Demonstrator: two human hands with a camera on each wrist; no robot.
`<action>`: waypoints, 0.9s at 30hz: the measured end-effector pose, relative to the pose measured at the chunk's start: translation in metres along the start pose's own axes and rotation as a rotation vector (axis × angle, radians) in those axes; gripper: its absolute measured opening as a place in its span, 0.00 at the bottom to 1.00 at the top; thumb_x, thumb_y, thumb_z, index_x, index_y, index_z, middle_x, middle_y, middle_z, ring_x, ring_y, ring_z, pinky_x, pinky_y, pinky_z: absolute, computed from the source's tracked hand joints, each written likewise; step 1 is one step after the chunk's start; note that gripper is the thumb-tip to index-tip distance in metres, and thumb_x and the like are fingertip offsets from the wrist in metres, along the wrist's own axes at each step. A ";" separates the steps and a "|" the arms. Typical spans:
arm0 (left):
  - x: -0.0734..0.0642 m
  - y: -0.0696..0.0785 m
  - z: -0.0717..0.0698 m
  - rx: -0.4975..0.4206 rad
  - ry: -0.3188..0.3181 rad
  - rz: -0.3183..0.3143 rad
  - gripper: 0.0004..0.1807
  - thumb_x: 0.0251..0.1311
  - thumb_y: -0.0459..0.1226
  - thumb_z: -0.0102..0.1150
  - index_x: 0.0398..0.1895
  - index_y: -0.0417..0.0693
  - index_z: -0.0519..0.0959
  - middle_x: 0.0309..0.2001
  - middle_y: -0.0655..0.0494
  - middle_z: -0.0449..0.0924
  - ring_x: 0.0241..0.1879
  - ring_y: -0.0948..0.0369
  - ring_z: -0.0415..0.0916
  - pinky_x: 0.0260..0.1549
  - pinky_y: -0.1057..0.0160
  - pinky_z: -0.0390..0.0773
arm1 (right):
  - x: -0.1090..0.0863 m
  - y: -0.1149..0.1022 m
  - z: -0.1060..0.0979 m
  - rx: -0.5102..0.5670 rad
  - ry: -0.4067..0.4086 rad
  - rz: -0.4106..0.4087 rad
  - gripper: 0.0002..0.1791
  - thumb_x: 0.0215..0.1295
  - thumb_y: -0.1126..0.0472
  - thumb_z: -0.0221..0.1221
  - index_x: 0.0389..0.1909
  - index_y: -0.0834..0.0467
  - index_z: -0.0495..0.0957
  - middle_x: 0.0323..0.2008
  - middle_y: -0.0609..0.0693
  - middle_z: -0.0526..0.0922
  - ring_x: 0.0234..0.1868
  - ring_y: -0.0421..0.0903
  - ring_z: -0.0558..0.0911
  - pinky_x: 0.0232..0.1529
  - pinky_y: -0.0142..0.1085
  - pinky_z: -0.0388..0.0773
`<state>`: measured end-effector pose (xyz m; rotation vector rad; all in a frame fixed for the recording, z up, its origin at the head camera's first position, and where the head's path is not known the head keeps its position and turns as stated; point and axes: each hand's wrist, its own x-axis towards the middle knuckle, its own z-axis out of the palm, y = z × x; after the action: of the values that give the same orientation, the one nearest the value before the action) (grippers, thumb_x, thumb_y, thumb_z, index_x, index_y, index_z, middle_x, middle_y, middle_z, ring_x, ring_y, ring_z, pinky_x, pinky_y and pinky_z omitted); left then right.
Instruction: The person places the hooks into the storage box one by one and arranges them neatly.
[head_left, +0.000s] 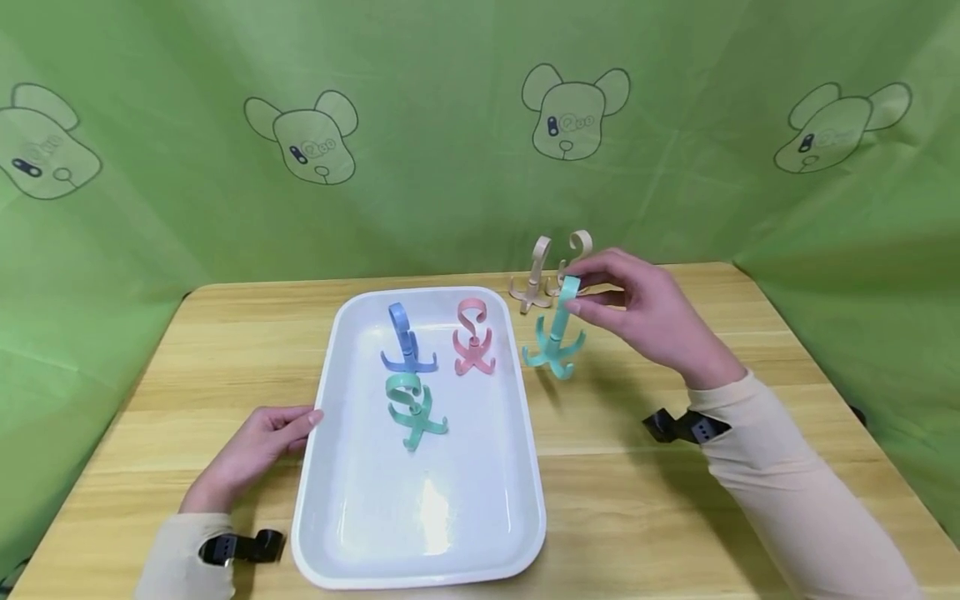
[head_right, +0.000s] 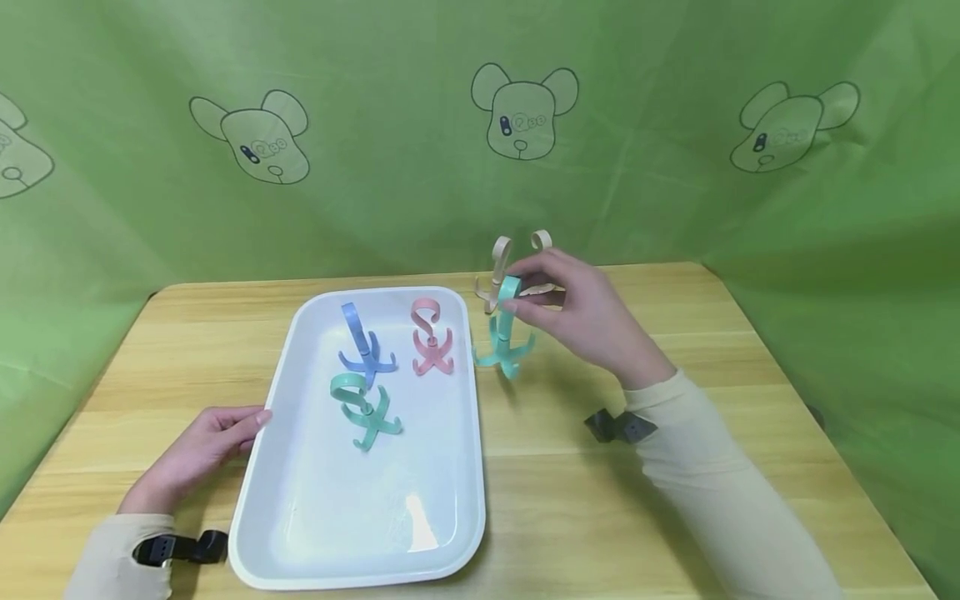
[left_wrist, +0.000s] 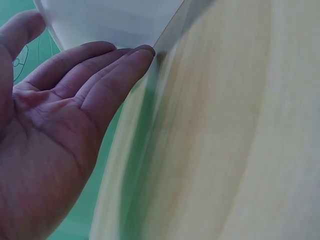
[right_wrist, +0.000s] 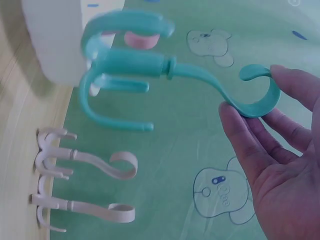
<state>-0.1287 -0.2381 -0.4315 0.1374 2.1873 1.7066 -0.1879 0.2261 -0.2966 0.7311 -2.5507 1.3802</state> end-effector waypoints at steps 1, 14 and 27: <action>0.000 0.000 0.000 -0.003 0.005 -0.002 0.26 0.74 0.42 0.51 0.60 0.23 0.70 0.54 0.32 0.77 0.47 0.56 0.82 0.48 0.62 0.80 | 0.000 -0.002 0.001 0.011 -0.004 -0.007 0.15 0.65 0.63 0.65 0.52 0.60 0.80 0.48 0.47 0.79 0.50 0.46 0.81 0.50 0.32 0.79; -0.002 0.001 -0.003 0.017 -0.003 0.004 0.27 0.74 0.42 0.50 0.60 0.23 0.69 0.55 0.32 0.76 0.49 0.54 0.81 0.49 0.63 0.79 | 0.004 -0.015 0.017 0.070 -0.118 -0.095 0.16 0.64 0.66 0.66 0.52 0.61 0.79 0.47 0.50 0.80 0.49 0.45 0.81 0.51 0.36 0.80; 0.001 0.002 -0.004 0.023 -0.035 0.007 0.26 0.74 0.41 0.50 0.59 0.23 0.70 0.54 0.33 0.77 0.48 0.57 0.82 0.49 0.64 0.79 | 0.007 -0.026 0.036 0.087 -0.224 -0.108 0.17 0.62 0.63 0.68 0.52 0.58 0.79 0.49 0.48 0.78 0.50 0.44 0.80 0.51 0.36 0.80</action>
<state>-0.1308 -0.2408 -0.4291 0.1796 2.1846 1.6705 -0.1786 0.1822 -0.2953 1.0780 -2.5810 1.4570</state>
